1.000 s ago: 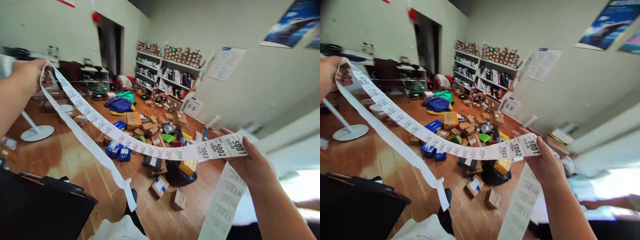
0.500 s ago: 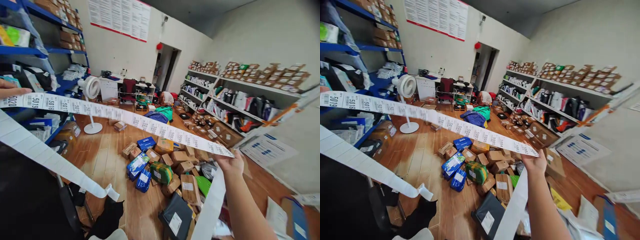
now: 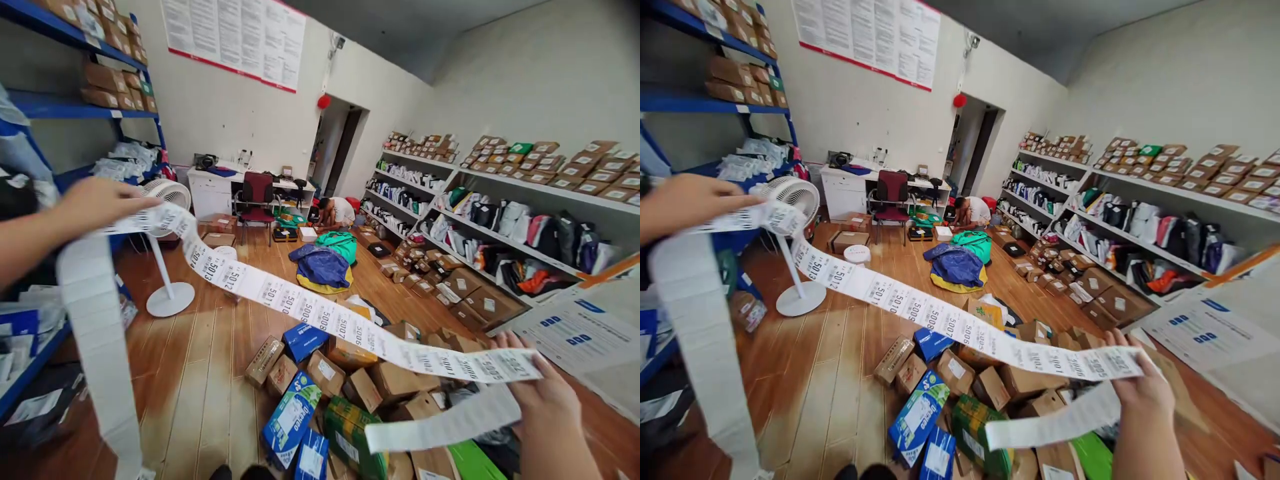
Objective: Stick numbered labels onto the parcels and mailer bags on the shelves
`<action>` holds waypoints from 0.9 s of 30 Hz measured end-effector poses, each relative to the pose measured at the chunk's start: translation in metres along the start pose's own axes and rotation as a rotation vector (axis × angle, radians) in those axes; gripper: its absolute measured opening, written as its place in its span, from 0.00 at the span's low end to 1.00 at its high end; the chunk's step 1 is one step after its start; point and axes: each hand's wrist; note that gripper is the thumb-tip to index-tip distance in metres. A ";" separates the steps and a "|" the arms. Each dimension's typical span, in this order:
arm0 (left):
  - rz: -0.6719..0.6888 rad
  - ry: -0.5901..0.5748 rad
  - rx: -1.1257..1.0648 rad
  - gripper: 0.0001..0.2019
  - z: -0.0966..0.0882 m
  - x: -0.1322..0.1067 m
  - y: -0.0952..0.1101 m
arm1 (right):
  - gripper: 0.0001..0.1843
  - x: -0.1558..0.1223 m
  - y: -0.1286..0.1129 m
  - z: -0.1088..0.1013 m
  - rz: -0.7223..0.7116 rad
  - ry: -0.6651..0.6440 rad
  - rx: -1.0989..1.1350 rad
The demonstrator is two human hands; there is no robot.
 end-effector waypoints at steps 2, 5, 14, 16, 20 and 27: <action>0.149 0.027 0.083 0.18 0.047 0.047 0.035 | 0.24 -0.007 0.014 0.054 0.037 -0.083 -0.109; 0.436 -0.249 -0.113 0.20 0.123 0.088 0.097 | 0.23 -0.024 0.051 0.132 0.104 -0.436 -0.310; 0.786 -0.677 -0.254 0.15 0.204 0.155 0.170 | 0.25 -0.089 0.171 0.312 0.328 -1.276 -0.294; 0.728 -0.637 -0.257 0.19 0.209 0.183 0.158 | 0.20 -0.081 0.184 0.341 0.423 -1.335 -0.310; 0.464 -0.959 -0.620 0.26 0.247 0.253 0.113 | 0.21 -0.040 0.198 0.388 0.553 -1.343 -0.263; 0.322 -1.575 -0.575 0.26 0.366 0.384 0.028 | 0.18 0.089 0.164 0.401 0.292 -0.803 -0.013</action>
Point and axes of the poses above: each hand's wrist, its own x-axis towards the middle knuckle, its own z-axis out of the palm, y = z × x, and after that the axes turned 6 degrees about z, right-handed
